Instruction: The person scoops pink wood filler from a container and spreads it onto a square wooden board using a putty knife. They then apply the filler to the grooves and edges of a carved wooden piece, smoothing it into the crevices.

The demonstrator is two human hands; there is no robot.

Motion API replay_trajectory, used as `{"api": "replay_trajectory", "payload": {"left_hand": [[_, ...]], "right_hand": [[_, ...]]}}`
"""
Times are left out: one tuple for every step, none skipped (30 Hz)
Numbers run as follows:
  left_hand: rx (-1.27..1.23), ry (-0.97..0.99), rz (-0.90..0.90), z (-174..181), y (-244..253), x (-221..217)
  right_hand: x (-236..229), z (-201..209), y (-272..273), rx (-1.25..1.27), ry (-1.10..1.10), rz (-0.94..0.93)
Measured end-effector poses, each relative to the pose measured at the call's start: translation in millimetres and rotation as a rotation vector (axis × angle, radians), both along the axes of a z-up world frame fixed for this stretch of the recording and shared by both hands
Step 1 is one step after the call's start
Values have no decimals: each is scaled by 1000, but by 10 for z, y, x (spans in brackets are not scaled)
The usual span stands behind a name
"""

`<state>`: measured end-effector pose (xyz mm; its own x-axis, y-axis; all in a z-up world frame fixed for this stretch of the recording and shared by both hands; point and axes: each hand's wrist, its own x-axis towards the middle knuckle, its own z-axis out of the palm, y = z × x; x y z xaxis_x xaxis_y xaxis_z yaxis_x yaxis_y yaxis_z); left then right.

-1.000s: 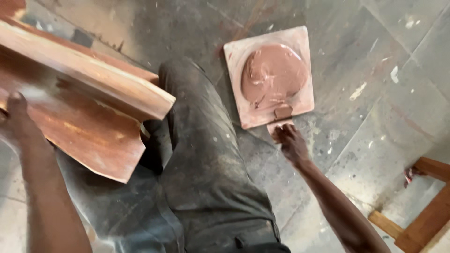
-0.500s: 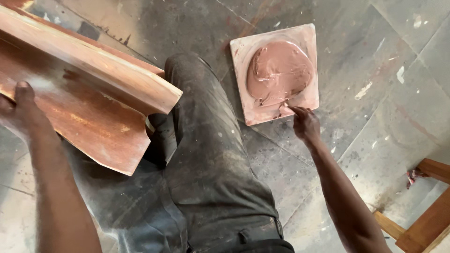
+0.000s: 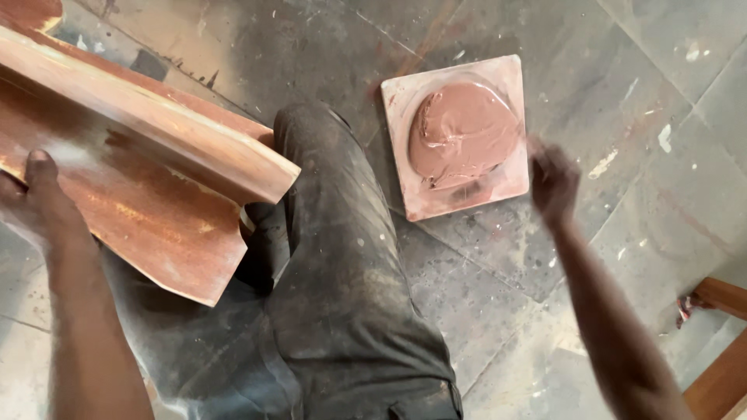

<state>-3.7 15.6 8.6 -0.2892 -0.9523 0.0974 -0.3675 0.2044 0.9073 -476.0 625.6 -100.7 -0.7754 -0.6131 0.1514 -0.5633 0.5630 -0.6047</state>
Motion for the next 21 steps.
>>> {"api": "replay_trajectory", "payload": {"left_hand": [[-35, 35, -46, 51, 26, -83], [-35, 51, -46, 108, 58, -157], [-38, 70, -42, 161, 95, -210], [-41, 89, -39, 198, 119, -262], [-1, 31, 18, 234, 148, -276], [39, -26, 75, 248, 165, -283], [85, -88, 127, 246, 173, -270], [41, -83, 134, 227, 169, -249], [-5, -71, 136, 183, 133, -253], [-51, -60, 139, 129, 92, -247], [-10, 6, 111, 71, 48, -227], [31, 73, 83, 15, 1, -191], [71, 138, 57, -31, -38, -128], [68, 68, 120, -79, -71, -62], [69, -4, 183, -130, -93, 4], [71, -77, 245, -165, -97, 78], [44, -82, 217, -194, -101, 132], [17, -87, 189, -207, -101, 176], [-15, -85, 158, -224, -124, 173], [-89, -139, 172, -248, -117, 150], [-136, -156, 181, -215, -147, 139]], "right_hand": [[-262, 2, -77, 24, 192, 96], [-444, -25, -206, 30, 155, 45], [-616, -44, -349, 33, 120, -2], [-752, -70, -507, 35, 85, -49], [-858, -93, -661, 28, 93, -32], [-939, -117, -802, 20, 100, -16], [-944, -150, -891, 18, 104, -3], [-945, -180, -951, 16, 148, 55], [-960, -210, -997, 13, 197, 111], [-979, -244, -1023, 10, 247, 166], [-999, -285, -1021, 63, 237, 202], [-1012, -339, -1009, 115, 227, 239], [-1011, -402, -989, 166, 215, 277], [-998, -474, -966, 222, 204, 264], [-976, -537, -914, 281, 191, 252], [-949, -600, -864, 341, 179, 240], [-925, -647, -805, 440, 52, 146], [-906, -665, -747, 537, -76, 50], [-924, -658, -731, 624, -198, -51], [-962, -639, -694, 747, -169, 8], [-1008, -632, -704, 864, -139, 69]]}}
